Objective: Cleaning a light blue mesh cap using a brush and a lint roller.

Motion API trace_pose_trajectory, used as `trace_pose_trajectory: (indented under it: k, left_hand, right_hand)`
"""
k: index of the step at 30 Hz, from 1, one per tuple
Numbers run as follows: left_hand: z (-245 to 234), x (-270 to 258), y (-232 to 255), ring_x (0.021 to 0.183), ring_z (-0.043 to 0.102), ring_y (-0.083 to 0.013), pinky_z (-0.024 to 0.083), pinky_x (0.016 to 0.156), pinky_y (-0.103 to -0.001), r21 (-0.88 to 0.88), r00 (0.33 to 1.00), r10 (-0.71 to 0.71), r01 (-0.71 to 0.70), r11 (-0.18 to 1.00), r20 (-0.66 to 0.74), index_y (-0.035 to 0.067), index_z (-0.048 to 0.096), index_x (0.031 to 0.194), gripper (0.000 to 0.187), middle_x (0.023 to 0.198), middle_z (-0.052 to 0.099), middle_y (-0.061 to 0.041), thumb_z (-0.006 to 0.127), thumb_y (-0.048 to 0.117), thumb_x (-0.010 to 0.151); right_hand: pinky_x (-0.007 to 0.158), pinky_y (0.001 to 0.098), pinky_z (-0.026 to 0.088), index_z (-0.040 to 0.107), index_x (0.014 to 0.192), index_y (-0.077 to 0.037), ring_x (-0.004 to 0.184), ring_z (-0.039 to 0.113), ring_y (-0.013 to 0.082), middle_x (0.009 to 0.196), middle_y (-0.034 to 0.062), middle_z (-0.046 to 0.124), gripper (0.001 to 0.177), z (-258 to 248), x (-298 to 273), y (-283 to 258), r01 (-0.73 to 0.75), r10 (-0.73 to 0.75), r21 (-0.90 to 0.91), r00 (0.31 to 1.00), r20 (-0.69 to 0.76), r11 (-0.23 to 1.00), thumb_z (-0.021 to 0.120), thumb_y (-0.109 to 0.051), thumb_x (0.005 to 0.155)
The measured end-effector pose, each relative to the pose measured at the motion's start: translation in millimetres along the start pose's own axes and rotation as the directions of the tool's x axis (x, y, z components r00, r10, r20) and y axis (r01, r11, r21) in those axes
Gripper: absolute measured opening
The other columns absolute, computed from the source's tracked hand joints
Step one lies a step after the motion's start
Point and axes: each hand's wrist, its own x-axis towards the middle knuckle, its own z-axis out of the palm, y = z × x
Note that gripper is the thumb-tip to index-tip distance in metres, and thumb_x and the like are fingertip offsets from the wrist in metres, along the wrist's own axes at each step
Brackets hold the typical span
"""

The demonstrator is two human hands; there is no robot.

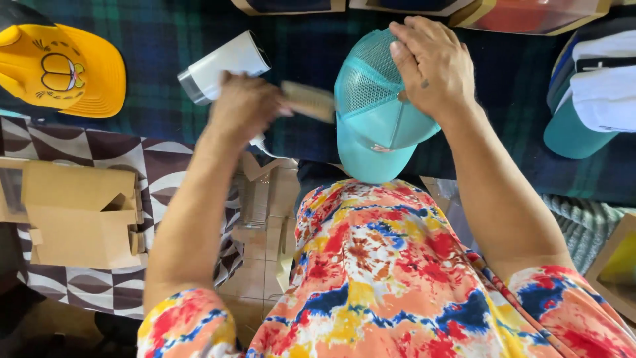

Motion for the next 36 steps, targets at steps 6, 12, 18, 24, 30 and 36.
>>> trace_pose_trajectory:
  k: [6, 12, 18, 24, 30, 36]
  left_hand:
    - [-31.3, -6.7, 69.8, 0.093, 0.063, -0.0253, 0.035, 0.095, -0.047, -0.102, 0.977, 0.212, -0.207, 0.973, 0.037, 0.03, 0.078, 0.094, 0.008, 0.083, 0.073, 0.006, 0.072, 0.034, 0.091]
    - [-5.2, -1.8, 27.5, 0.092, 0.062, -0.0269, 0.041, 0.09, -0.049, 0.08, 0.993, 0.085, -0.091, 0.993, 0.08, 0.026, 0.074, 0.096, 0.038, 0.086, 0.07, 0.002, 0.067, 0.063, 0.093]
    - [-48.6, -23.2, 90.3, 0.085, 0.064, -0.0259, 0.039, 0.086, -0.05, -0.104, 0.994, 0.1, -0.103, 0.989, -0.037, 0.024, 0.071, 0.091, 0.032, 0.084, 0.069, 0.003, 0.066, 0.055, 0.096]
    - [-47.1, -4.8, 80.2, 0.078, 0.066, -0.0299, 0.045, 0.063, -0.045, -0.236, 0.996, -0.059, 0.043, 0.971, -0.061, 0.023, 0.066, 0.083, 0.038, 0.081, 0.069, 0.0, 0.064, 0.059, 0.096]
    - [-73.2, -8.3, 141.4, 0.07, 0.068, -0.0326, 0.05, 0.057, -0.049, -0.237, 0.985, -0.139, 0.16, 0.958, 0.103, 0.015, 0.061, 0.086, 0.047, 0.077, 0.068, -0.005, 0.05, 0.059, 0.101]
    - [-0.8, -9.5, 110.8, 0.074, 0.065, -0.0444, 0.043, 0.059, -0.055, -0.483, 0.851, -0.494, 0.513, 0.709, 0.178, 0.014, 0.053, 0.096, 0.041, 0.083, 0.071, -0.013, 0.042, 0.052, 0.104]
  right_hand:
    - [0.098, 0.0592, 0.042, 0.064, 0.145, -0.007, 0.132, 0.052, 0.0403, 0.145, 0.0189, 0.06, 0.044, -3.2, 2.3, -6.2, -0.013, 0.014, -0.018, 1.0, 0.014, 1.0, 0.044, -0.033, 0.116]
    - [0.102, 0.0575, 0.043, 0.064, 0.145, -0.005, 0.132, 0.053, 0.0418, 0.144, 0.0215, 0.061, 0.044, 1.0, -2.7, 0.7, 0.017, -0.017, -0.025, 1.0, -0.001, 1.0, 0.045, -0.032, 0.117]
    - [0.104, 0.0559, 0.042, 0.064, 0.146, -0.007, 0.135, 0.05, 0.0427, 0.145, 0.0201, 0.061, 0.047, -0.5, 0.3, 5.9, -0.008, 0.009, -0.042, 1.0, 0.004, 0.999, 0.041, -0.036, 0.116]
    - [0.105, 0.0537, 0.043, 0.062, 0.148, -0.011, 0.138, 0.05, 0.0383, 0.148, 0.0141, 0.06, 0.049, -3.2, 0.2, 14.3, -0.054, 0.056, -0.031, 0.997, 0.052, 0.998, 0.04, -0.039, 0.115]
    - [0.101, 0.0532, 0.047, 0.064, 0.146, -0.005, 0.134, 0.056, 0.0391, 0.143, 0.0169, 0.064, 0.047, -3.5, 3.3, 16.1, -0.004, 0.004, -0.001, 1.0, 0.02, 1.0, 0.043, -0.036, 0.116]
    - [0.1, 0.0581, 0.04, 0.061, 0.148, -0.009, 0.137, 0.049, 0.0393, 0.148, 0.0144, 0.06, 0.05, -2.9, 4.5, 17.5, -0.085, 0.08, 0.059, 0.994, 0.076, 0.995, 0.04, -0.04, 0.114]
